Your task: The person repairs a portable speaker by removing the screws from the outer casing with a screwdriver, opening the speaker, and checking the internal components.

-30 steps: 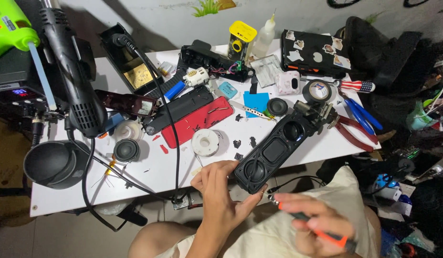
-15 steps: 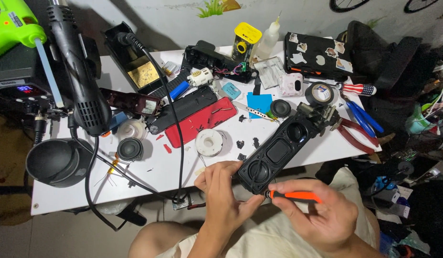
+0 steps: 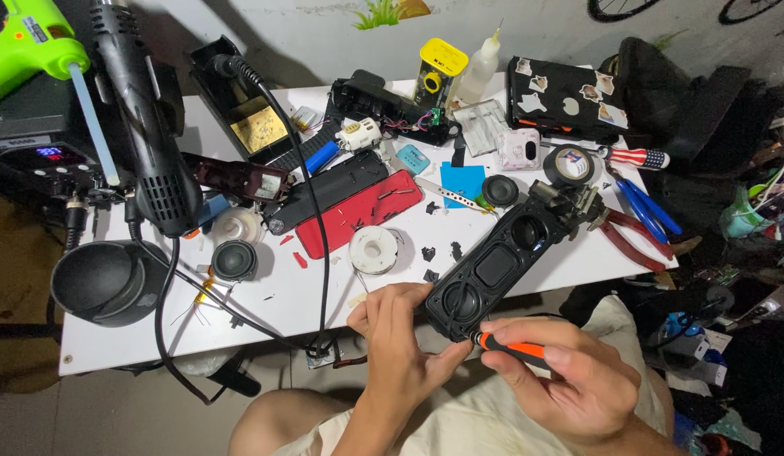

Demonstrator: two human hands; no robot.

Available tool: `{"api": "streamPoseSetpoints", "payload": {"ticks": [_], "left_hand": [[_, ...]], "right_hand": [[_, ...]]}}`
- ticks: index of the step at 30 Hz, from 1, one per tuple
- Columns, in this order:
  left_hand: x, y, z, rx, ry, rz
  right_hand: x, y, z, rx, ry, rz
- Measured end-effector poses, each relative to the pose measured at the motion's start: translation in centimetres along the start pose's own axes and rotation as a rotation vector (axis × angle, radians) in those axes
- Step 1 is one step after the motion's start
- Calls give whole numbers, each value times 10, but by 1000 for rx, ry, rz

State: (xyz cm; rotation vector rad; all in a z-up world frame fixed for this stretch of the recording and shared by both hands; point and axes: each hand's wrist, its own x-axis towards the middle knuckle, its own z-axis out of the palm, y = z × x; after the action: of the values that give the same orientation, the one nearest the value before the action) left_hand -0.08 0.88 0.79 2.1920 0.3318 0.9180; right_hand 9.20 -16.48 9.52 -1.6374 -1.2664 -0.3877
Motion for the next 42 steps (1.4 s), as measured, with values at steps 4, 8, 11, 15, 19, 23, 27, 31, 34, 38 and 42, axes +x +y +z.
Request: {"api": "streamPoseSetpoints", "payload": {"ticks": [4, 8, 11, 15, 19, 23, 27, 31, 34, 38, 42], "left_hand": [[0, -1, 1, 1, 9, 4], [0, -1, 1, -1, 1, 0], [-3, -4, 3, -4, -1, 12], [-4, -5, 3, -11, -32, -17], [-3, -2, 2, -9, -8, -14], [-2, 1, 3, 9, 7, -26], [-3, 0, 1, 1, -20, -20], [-1, 2, 2, 15, 2, -23], [-3, 2, 4, 19, 8, -26], [-3, 2, 4, 15, 2, -28], [-4, 0, 7, 39, 8, -30]], "right_hand": [[-6, 3, 1, -26, 18, -49], [-1, 1, 3, -70, 16, -86], [6, -8, -4, -87, -74, -142], [-29, -21, -18, -3, -322, 152], [-77, 15, -13, 7, -393, -224], [-100, 33, -10, 49, -470, -405], [-99, 34, 3, 0, -367, -500], [-97, 41, 5, 78, -238, -492], [-91, 37, -7, 76, -276, -433], [-85, 27, -15, 157, -258, -248], [-82, 26, -20, 207, -279, -215]]}}
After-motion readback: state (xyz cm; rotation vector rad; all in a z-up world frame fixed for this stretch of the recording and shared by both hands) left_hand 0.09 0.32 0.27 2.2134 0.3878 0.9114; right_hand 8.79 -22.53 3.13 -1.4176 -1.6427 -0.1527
